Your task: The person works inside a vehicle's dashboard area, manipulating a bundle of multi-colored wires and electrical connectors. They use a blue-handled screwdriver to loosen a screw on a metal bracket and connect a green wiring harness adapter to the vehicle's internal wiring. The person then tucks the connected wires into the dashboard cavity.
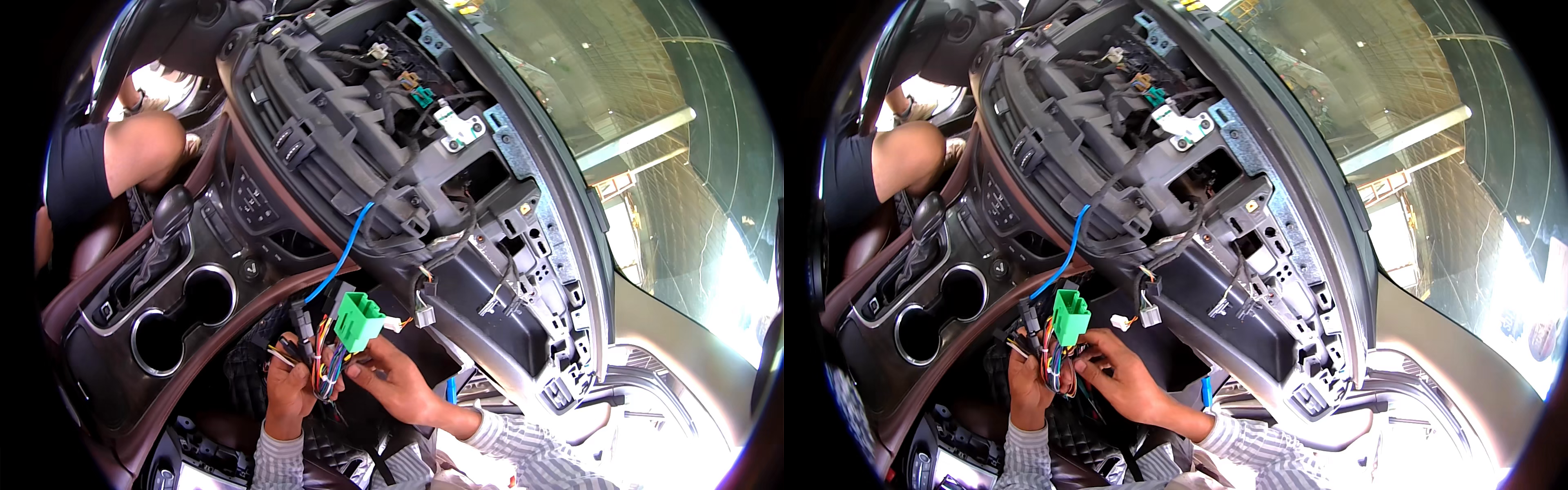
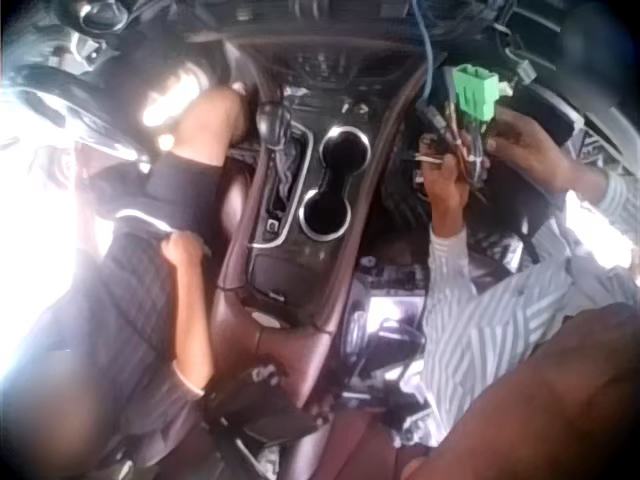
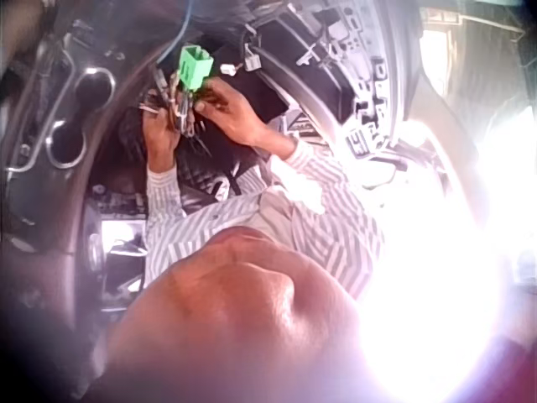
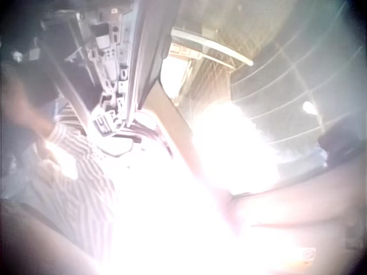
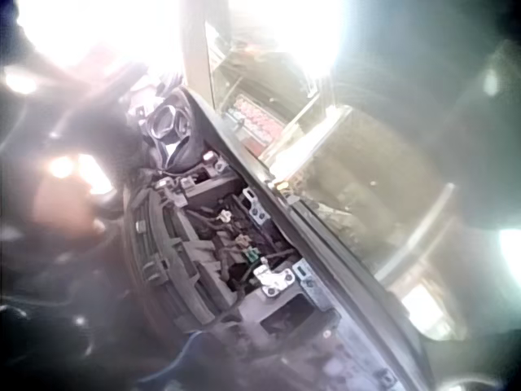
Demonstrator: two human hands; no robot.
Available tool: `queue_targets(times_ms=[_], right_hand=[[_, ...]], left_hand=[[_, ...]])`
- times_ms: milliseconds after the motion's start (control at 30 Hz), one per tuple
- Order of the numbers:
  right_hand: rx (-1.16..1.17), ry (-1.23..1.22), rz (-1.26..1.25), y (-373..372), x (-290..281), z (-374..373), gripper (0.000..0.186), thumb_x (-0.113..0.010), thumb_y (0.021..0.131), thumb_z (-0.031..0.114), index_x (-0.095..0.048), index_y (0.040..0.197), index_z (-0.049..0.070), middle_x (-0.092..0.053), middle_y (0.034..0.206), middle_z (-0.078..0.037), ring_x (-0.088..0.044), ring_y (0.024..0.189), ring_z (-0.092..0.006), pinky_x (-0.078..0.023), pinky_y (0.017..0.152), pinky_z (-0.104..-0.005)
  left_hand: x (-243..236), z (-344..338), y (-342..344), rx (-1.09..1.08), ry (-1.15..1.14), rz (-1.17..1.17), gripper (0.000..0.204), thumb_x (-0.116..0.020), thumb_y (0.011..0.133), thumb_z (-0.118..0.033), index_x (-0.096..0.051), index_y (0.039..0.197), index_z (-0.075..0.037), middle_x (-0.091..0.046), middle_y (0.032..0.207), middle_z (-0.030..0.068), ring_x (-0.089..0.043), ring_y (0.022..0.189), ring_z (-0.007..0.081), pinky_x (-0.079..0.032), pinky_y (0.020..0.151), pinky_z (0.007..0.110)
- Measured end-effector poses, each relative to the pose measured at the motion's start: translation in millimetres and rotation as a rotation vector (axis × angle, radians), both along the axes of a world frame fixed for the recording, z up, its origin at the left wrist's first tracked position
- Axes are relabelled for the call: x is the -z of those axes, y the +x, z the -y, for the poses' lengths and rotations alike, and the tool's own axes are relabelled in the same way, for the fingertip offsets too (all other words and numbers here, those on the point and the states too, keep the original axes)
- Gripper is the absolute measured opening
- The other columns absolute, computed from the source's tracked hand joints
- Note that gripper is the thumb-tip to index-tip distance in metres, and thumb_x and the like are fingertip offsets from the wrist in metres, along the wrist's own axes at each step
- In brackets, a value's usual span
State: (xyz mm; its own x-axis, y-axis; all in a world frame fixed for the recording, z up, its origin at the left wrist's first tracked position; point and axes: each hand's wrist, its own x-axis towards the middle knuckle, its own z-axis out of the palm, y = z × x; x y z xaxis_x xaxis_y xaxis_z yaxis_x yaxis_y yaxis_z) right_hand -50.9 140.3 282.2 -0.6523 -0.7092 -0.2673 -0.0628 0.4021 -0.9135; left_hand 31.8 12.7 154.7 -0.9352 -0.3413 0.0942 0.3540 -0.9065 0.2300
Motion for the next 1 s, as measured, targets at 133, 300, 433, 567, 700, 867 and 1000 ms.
queue_targets(times_ms=[133, 300, 433, 567, 700, 867, 1000], right_hand=[[-0.124, 0.046, -0.287, -2.3, 0.0, 0.1, 0.043, -0.065, 0.094, 0.005, -0.051, 0.134, -0.001, -0.054, 0.131, -0.015, -0.063, 0.114, -0.0298, -0.053, 0.091, -0.0370], [-0.178, 0.040, -0.471, 0.7, -3.9, -6.9, 0.047, -0.068, 0.088, 0.004, -0.053, 0.133, 0.000, -0.053, 0.138, -0.017, -0.061, 0.116, -0.0369, -0.054, 0.093, -0.0398], [-0.150, 0.066, -0.495, 1.4, -10.2, -15.6, 0.042, -0.069, 0.088, 0.005, -0.057, 0.128, 0.001, -0.057, 0.134, -0.016, -0.063, 0.114, -0.0356, -0.054, 0.092, -0.0390], [-0.118, 0.079, -0.614, -3.0, -28.0, -31.1, 0.034, -0.071, 0.088, 0.005, -0.063, 0.120, 0.000, -0.064, 0.123, -0.015, -0.067, 0.105, -0.0334, -0.056, 0.088, -0.0381], [-0.050, 0.102, -0.745, -11.9, -50.2, -52.5, 0.030, -0.072, 0.086, 0.001, -0.065, 0.114, -0.002, -0.067, 0.117, -0.017, -0.068, 0.105, -0.0326, -0.056, 0.088, -0.0383], [-0.011, 0.139, -1.013, -19.0, -81.3, -59.7, 0.031, -0.073, 0.081, -0.003, -0.067, 0.111, -0.003, -0.069, 0.113, -0.018, -0.069, 0.100, -0.0328, -0.056, 0.086, -0.0378], [-0.043, 0.154, -1.317, -43.2, -93.9, -60.1, 0.033, -0.073, 0.077, -0.004, -0.067, 0.110, -0.003, -0.069, 0.110, -0.018, -0.068, 0.093, -0.0339, -0.055, 0.081, -0.0398]], left_hand=[[-2.0, 0.8, 0.8, -0.016, -0.031, 0.061, 0.046, -0.069, 0.095, -0.031, -0.042, 0.121, -0.005, -0.066, 0.102, 0.0192, -0.071, 0.069, 0.0305, -0.059, 0.050, 0.034], [0.7, -0.1, 0.0, -0.023, -0.044, 0.071, 0.054, -0.071, 0.093, -0.034, -0.045, 0.127, 0.000, -0.068, 0.101, 0.0182, -0.070, 0.068, 0.0293, -0.058, 0.048, 0.032], [9.2, 2.4, 1.3, -0.072, -0.050, 0.141, 0.051, -0.068, 0.096, -0.032, -0.046, 0.131, -0.003, -0.066, 0.105, 0.0150, -0.068, 0.069, 0.0272, -0.053, 0.047, 0.032], [9.3, 7.9, -6.8, -0.132, -0.075, 0.205, 0.042, -0.063, 0.099, -0.032, -0.049, 0.127, -0.005, -0.065, 0.103, 0.0117, -0.066, 0.068, 0.0213, -0.051, 0.049, 0.029], [3.1, 13.9, -14.4, -0.162, -0.126, 0.294, 0.036, -0.058, 0.101, -0.033, -0.049, 0.123, -0.006, -0.066, 0.098, 0.0109, -0.065, 0.071, 0.0167, -0.049, 0.051, 0.026], [12.8, 13.2, -23.4, -0.167, -0.182, 0.259, 0.042, -0.051, 0.104, -0.033, -0.046, 0.137, -0.008, -0.065, 0.099, 0.0084, -0.061, 0.075, 0.0139, -0.043, 0.052, 0.024], [14.8, 19.4, -29.9, -0.171, -0.147, 0.258, 0.033, -0.057, 0.101, -0.028, -0.048, 0.124, -0.006, -0.065, 0.102, 0.0102, -0.067, 0.074, 0.0189, -0.053, 0.055, 0.028]])
